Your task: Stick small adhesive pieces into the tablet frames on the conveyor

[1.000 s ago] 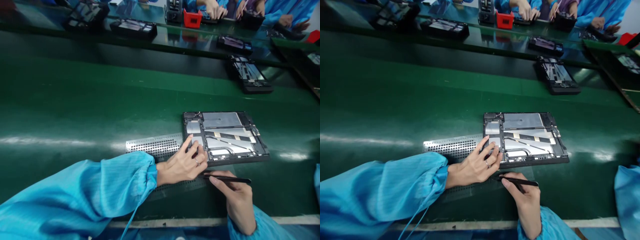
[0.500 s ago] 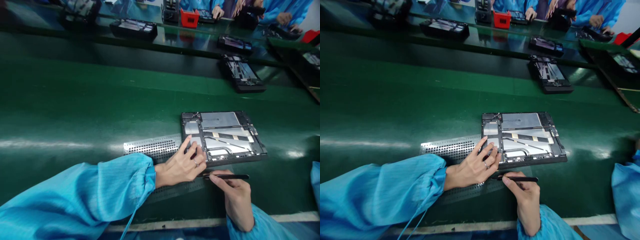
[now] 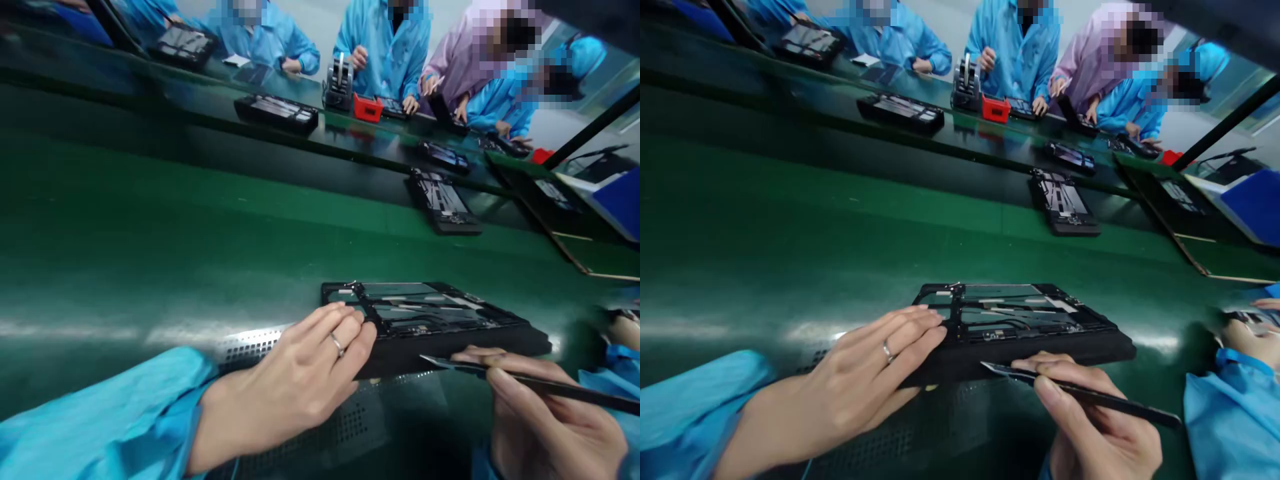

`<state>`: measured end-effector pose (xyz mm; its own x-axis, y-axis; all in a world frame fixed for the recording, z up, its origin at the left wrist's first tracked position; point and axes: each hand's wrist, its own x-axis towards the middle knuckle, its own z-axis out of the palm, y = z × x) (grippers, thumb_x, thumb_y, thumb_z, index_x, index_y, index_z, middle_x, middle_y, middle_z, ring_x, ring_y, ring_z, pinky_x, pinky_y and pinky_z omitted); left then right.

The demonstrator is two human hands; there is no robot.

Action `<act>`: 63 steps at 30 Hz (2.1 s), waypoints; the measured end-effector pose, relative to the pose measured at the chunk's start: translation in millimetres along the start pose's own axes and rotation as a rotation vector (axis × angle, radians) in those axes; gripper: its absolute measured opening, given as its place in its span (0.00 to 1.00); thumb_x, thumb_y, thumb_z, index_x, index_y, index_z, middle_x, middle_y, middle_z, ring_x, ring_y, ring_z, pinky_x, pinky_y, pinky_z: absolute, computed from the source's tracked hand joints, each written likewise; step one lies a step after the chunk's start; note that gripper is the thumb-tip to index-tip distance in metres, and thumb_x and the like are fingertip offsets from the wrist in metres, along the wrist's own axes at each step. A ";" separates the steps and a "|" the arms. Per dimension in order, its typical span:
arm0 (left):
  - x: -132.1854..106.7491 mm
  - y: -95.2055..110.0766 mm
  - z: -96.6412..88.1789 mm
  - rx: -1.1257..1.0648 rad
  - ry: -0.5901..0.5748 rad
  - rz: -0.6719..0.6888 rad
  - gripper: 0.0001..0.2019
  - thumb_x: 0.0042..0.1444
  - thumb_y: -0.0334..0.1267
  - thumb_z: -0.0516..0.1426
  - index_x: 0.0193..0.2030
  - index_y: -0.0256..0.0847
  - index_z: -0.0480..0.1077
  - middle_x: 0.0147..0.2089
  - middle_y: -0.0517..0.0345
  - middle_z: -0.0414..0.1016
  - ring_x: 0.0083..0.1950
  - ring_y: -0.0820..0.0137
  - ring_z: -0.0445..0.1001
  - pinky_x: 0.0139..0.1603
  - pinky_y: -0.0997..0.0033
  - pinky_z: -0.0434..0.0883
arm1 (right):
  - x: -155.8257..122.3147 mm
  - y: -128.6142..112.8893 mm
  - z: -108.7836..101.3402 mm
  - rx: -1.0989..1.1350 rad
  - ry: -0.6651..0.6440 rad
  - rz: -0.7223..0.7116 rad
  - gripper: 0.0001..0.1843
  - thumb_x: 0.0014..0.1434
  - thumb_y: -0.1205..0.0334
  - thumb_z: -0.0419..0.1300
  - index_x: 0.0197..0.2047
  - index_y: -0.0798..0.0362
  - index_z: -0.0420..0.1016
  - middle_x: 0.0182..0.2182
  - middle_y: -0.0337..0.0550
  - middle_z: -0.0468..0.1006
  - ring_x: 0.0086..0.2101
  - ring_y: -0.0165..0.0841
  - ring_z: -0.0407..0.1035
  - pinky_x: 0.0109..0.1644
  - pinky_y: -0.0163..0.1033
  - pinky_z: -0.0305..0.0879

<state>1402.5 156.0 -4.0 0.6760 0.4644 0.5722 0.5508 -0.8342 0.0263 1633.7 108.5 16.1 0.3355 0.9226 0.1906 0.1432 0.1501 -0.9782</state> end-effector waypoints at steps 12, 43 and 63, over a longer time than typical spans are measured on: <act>-2.0 -4.0 -9.0 0.044 0.053 -0.034 0.16 0.59 0.20 0.39 0.46 0.27 0.63 0.37 0.49 0.75 0.41 0.65 0.74 0.44 0.67 0.71 | 9.8 -4.3 29.4 -0.073 0.068 -0.238 0.07 0.40 0.70 0.68 0.26 0.52 0.80 0.26 0.44 0.80 0.26 0.38 0.76 0.32 0.35 0.75; -0.2 -4.3 -11.2 0.007 0.075 -0.103 0.16 0.58 0.19 0.39 0.43 0.27 0.66 0.33 0.51 0.74 0.38 0.67 0.74 0.43 0.69 0.72 | 12.6 -9.0 29.6 -0.170 -0.024 -0.176 0.06 0.42 0.68 0.68 0.27 0.50 0.81 0.26 0.43 0.80 0.25 0.38 0.76 0.31 0.36 0.75; 1.5 -5.0 -11.7 0.018 0.092 -0.101 0.16 0.59 0.20 0.40 0.43 0.28 0.66 0.33 0.52 0.74 0.37 0.68 0.74 0.42 0.71 0.72 | 7.0 -6.1 32.9 -0.230 0.008 -0.289 0.06 0.44 0.67 0.67 0.29 0.50 0.80 0.28 0.38 0.80 0.29 0.33 0.76 0.35 0.29 0.73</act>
<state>1395.1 157.3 6.3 0.5696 0.5156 0.6401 0.6230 -0.7788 0.0730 1604.5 125.7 20.7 0.2577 0.8509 0.4577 0.4387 0.3190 -0.8401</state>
